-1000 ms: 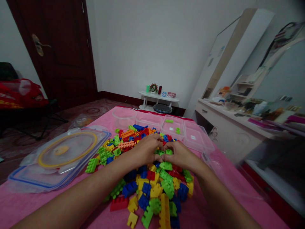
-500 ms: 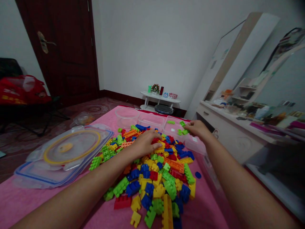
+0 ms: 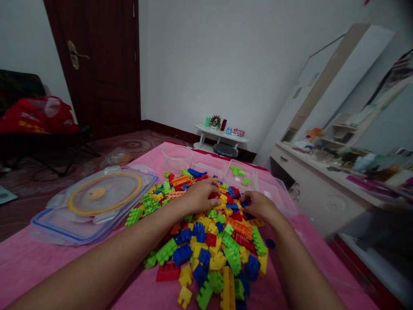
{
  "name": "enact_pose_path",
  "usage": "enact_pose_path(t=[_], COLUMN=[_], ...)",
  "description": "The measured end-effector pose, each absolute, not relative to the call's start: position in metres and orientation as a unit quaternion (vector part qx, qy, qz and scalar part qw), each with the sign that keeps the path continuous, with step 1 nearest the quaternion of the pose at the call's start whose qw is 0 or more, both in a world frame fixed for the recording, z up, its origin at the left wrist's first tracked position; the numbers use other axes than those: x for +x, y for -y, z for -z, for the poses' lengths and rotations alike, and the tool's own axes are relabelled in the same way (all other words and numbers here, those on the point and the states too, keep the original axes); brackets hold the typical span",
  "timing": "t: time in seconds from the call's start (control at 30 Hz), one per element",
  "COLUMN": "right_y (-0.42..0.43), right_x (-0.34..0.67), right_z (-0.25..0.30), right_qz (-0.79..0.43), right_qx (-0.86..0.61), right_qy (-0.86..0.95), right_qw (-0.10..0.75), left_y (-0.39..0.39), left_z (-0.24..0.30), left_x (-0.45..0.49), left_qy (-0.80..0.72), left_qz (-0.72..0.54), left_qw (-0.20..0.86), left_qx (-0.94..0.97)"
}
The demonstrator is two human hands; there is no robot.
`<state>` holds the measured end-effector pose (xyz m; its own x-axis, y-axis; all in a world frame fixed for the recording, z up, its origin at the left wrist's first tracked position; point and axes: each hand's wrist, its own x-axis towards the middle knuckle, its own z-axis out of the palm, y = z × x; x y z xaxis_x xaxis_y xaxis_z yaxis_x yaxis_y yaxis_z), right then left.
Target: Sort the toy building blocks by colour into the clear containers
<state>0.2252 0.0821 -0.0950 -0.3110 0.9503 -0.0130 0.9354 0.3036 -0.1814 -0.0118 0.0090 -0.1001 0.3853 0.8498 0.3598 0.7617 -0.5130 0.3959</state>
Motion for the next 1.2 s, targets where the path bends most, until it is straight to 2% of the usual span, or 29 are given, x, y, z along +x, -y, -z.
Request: enact_pose_path(t=[0.2, 0.4, 0.53, 0.63, 1.03, 1.2], right_y=[-0.077, -0.075, -0.071, -0.067, -0.063, -0.063], right_x=[0.227, 0.243, 0.249, 0.243, 0.24, 0.248], right_z=[0.096, 0.071, 0.077, 0.087, 0.082, 0.07], right_qz=[-0.038, -0.01, 0.002, 0.012, 0.026, -0.004], right_qx=[-0.572, -0.597, -0.603, -0.586, -0.573, -0.565], right_qy=[0.819, 0.799, 0.798, 0.809, 0.817, 0.825], right_qw=[0.025, 0.072, -0.013, -0.042, -0.053, -0.013], left_y=[-0.011, -0.012, -0.01, -0.01, -0.009, -0.009], left_z=[0.105, 0.106, 0.103, 0.103, 0.101, 0.101], left_x=[-0.012, -0.012, -0.011, -0.011, -0.011, -0.011], left_qy=[-0.484, -0.485, -0.484, -0.484, -0.487, -0.488], left_qz=[-0.282, -0.288, -0.289, -0.283, -0.274, -0.27], left_qw=[0.086, 0.091, 0.097, 0.096, 0.096, 0.093], left_qx=[0.824, 0.821, 0.82, 0.822, 0.824, 0.825])
